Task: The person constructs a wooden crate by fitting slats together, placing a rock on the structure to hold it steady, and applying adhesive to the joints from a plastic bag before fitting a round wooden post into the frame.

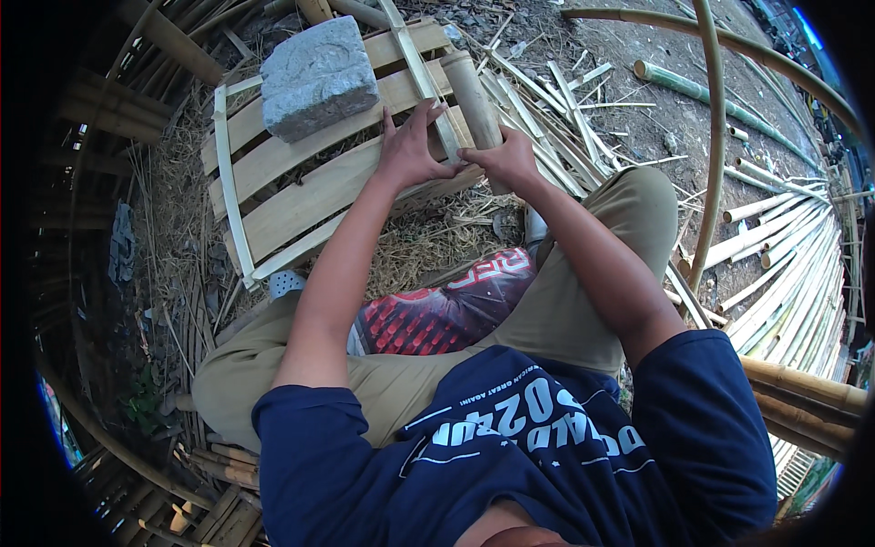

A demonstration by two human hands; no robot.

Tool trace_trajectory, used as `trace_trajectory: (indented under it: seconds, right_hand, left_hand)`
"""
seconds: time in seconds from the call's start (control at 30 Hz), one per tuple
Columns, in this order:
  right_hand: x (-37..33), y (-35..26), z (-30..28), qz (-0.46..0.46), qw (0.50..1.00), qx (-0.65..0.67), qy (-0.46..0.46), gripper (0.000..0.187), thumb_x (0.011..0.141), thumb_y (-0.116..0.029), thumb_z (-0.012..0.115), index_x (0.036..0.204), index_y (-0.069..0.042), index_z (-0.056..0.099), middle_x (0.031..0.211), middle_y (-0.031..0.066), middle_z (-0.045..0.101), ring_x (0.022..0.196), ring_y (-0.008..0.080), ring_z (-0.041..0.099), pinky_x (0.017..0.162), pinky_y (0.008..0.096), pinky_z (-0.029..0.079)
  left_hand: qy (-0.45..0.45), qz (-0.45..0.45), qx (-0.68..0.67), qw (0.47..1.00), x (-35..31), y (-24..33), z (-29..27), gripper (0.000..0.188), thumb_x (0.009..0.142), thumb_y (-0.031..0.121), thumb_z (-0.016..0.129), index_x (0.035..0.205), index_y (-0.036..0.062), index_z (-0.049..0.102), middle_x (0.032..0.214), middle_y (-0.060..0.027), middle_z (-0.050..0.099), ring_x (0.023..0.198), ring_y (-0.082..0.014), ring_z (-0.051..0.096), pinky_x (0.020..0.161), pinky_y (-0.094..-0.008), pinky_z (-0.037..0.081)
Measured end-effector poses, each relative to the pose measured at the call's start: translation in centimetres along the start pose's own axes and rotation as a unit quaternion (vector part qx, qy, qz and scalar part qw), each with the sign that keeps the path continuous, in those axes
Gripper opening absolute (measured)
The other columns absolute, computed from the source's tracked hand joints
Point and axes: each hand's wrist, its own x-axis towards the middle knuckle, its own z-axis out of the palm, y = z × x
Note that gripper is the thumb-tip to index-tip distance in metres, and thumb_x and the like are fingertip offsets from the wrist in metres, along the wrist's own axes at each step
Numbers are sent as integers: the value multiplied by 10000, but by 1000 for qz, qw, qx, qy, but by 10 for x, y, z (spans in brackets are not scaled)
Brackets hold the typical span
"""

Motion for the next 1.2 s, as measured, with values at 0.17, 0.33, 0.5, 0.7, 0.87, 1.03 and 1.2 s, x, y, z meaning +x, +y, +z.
trace_trajectory:
  seconds: [0.17,0.33,0.5,0.7,0.87,1.03,1.2]
  right_hand:
    - [5,8,4,-24,1000,19,5,808,665,-441,941,1237,67,681,1043,201,760,916,262,766,816,383,609]
    - [5,6,0,-11,1000,25,3,796,670,-439,933,1225,76,686,1035,204,760,905,265,765,805,382,606]
    - [12,15,-2,-5,999,51,2,697,664,-384,906,1156,71,717,978,188,764,853,260,760,774,377,600]
    - [14,16,2,6,998,55,0,664,647,-360,894,1126,66,720,952,172,761,828,249,754,747,371,599]
    - [15,19,3,17,998,61,-4,689,638,-360,898,1138,75,709,959,178,759,828,248,754,742,369,600]
    - [14,18,0,20,998,51,-10,703,644,-362,900,1156,76,702,983,184,757,835,252,754,745,368,602]
    - [10,17,-5,-5,998,57,-18,670,706,-368,885,1181,67,701,944,164,762,827,246,760,724,369,605]
  left_hand:
    - [34,43,57,997,1,-5,7,1155,589,671,870,1545,173,453,1615,-39,478,1505,-241,439,1270,-709,14]
    - [50,42,50,997,-1,0,6,974,616,649,867,1428,168,627,1615,-75,471,1526,-220,406,1252,-737,29]
    - [48,10,56,997,0,16,13,917,656,643,853,1408,161,646,1618,-80,469,1549,-225,370,1225,-772,32]
    - [70,51,72,994,-1,7,18,910,689,666,821,1405,134,640,1606,-76,484,1553,-227,366,1227,-771,16]
    - [49,54,29,997,-2,5,15,833,692,635,851,1326,122,684,1561,-61,540,1535,-241,398,1234,-763,9]
    - [39,60,19,997,-3,10,10,749,695,585,884,1262,124,722,1547,-51,557,1528,-248,411,1243,-752,10]
    - [51,61,21,997,0,10,14,750,698,611,847,1280,152,732,1534,-30,575,1516,-206,425,1269,-711,15]
